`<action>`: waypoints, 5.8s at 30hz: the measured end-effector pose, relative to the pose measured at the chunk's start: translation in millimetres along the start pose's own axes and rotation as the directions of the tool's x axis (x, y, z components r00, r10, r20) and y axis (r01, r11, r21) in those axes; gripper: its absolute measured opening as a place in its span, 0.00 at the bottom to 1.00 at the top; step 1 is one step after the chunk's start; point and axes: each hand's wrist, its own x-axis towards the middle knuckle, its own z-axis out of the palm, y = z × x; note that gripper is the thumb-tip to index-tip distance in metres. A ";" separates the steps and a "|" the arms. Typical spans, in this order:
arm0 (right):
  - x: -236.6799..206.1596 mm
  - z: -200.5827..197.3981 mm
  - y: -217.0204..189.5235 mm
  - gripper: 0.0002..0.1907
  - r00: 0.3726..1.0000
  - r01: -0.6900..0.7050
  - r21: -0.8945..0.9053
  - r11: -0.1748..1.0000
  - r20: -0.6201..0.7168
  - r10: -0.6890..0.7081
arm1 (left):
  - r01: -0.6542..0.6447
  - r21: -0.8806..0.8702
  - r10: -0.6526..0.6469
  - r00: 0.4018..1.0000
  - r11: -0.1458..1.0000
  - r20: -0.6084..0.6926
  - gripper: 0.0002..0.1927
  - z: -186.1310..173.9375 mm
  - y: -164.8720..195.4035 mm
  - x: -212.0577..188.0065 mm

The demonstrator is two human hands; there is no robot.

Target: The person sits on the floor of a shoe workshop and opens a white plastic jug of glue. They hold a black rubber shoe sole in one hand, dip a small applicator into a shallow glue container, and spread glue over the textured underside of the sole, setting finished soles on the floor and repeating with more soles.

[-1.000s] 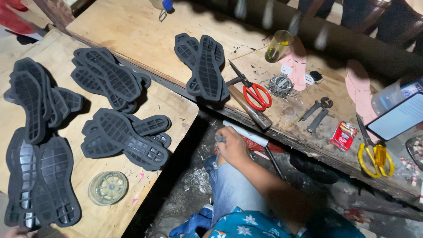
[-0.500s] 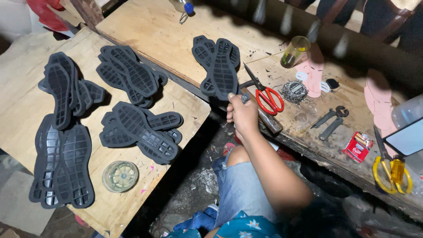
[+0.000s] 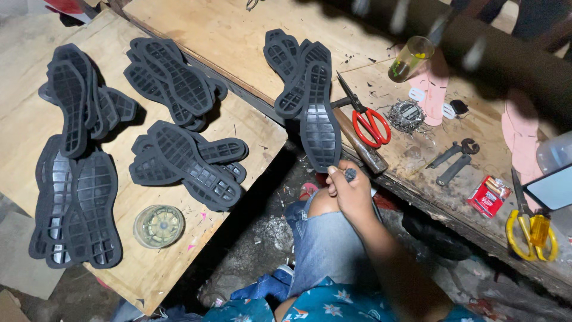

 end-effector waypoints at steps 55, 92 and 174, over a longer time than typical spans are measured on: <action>-108.8 297.0 -62.3 0.10 0.418 0.754 -0.247 0.609 0.896 -0.153 | 0.328 -0.896 0.446 0.782 0.300 0.436 0.41 -91.3 -51.9 -159.5; -116.7 292.2 -70.9 0.11 0.539 0.678 -0.276 0.682 0.817 -0.205 | 0.830 -0.179 0.791 0.558 -0.528 0.251 0.45 -120.4 -46.0 -116.5; -180.8 232.6 -107.6 0.17 0.670 0.364 -0.068 0.929 0.712 -0.210 | 0.823 -0.359 0.795 0.544 -0.441 0.269 0.55 -105.9 -26.6 -104.2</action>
